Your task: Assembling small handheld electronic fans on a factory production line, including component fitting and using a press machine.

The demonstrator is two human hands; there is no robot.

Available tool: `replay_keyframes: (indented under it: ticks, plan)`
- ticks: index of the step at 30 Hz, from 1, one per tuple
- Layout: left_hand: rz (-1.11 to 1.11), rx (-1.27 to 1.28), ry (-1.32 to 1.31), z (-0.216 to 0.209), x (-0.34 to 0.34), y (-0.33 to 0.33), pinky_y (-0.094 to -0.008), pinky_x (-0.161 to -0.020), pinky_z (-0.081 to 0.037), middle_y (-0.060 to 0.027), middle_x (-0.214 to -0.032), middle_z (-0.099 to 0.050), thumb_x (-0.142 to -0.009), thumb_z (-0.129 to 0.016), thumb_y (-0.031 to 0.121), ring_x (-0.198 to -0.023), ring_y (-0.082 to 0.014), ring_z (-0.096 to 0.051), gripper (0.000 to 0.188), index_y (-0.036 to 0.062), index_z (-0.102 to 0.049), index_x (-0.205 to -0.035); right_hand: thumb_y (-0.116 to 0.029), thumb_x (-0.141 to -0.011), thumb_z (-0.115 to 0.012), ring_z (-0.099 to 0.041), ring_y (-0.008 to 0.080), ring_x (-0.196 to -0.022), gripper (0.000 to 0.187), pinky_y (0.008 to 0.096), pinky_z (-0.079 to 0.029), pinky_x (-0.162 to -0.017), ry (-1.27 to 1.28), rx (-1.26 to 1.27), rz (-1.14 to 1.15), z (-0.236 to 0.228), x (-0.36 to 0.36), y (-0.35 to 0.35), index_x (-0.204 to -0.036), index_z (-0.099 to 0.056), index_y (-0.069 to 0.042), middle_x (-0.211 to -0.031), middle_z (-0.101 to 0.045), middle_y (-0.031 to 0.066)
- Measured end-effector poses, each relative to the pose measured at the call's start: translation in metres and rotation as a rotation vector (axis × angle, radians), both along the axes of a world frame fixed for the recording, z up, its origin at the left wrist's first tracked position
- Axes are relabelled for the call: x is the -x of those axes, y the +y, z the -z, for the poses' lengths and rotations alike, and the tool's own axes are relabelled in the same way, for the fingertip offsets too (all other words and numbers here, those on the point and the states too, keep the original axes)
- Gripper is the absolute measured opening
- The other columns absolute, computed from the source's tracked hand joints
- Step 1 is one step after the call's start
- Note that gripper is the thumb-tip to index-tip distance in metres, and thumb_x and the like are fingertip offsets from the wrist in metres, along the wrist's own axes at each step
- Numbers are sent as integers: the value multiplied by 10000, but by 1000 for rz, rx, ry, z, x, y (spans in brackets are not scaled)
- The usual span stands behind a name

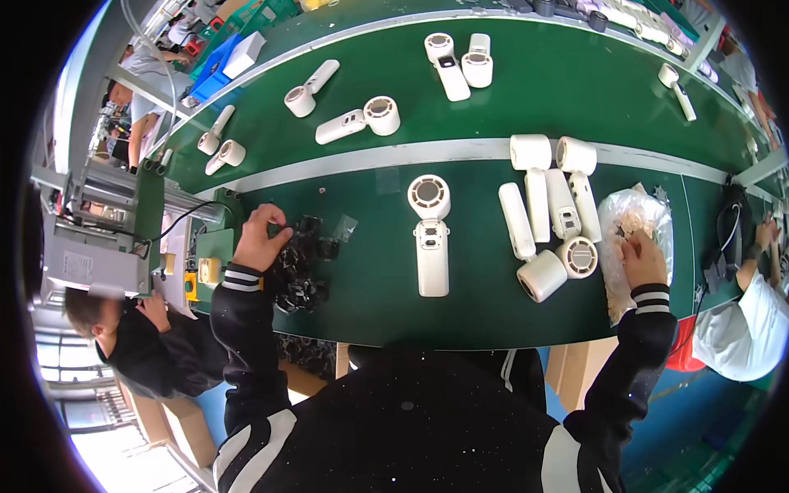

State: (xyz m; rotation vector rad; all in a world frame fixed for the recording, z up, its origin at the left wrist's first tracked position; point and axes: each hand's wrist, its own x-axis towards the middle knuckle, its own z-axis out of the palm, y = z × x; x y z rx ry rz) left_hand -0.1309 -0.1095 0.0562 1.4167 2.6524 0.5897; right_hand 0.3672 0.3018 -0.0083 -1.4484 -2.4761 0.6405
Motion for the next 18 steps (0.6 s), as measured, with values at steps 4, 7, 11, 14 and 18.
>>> replay_keyframes:
  ticks: [4, 7, 11, 14, 18]
  plan:
    - [19, -113, 11, -9, -2, 7, -358, -773, -455, -70, -870, -578, -709, -704, -23, -860, -250, -586, 247, 46, -556, -894, -128, -894, -579, -633, 320, -687, 101, 405, -473, -633, 67, -137, 5, 10, -5, 3, -906, -542, -34, -761, -627, 158]
    - [20, -234, -24, -18, -17, 14, -323, -726, -460, -51, -849, -603, -745, -682, -39, -813, -202, -596, 270, 47, -580, -980, -120, -919, -569, -636, 227, -646, 95, 351, -487, -612, 282, -111, 175, -3, -3, 2, -895, -534, -34, -770, -630, 107]
    - [48, -477, -385, -31, -69, 44, -224, -685, -421, -25, -880, -589, -828, -637, -58, -773, -83, -552, 331, 35, -548, -1133, -111, -977, -514, -570, 123, -613, 106, 260, -476, -584, 749, -51, 101, -24, 4, -9, -912, -523, -27, -849, -598, 51]
    - [141, -530, -604, -22, -100, 69, -218, -697, -415, -18, -942, -556, -851, -621, -60, -807, -81, -546, 331, 46, -544, -1155, -84, -986, -490, -527, 100, -619, 81, 245, -454, -581, 918, -84, 39, -58, 48, -49, -964, -536, -22, -815, -555, 35]
    - [303, -595, -811, 2, -120, 93, -211, -788, -411, -19, -1010, -534, -881, -592, -63, -906, -79, -515, 311, 45, -550, -1169, -80, -971, -525, -500, 82, -628, 69, 224, -430, -592, 1055, 137, -199, -70, 111, -114, -1003, -559, -29, -783, -536, 16]
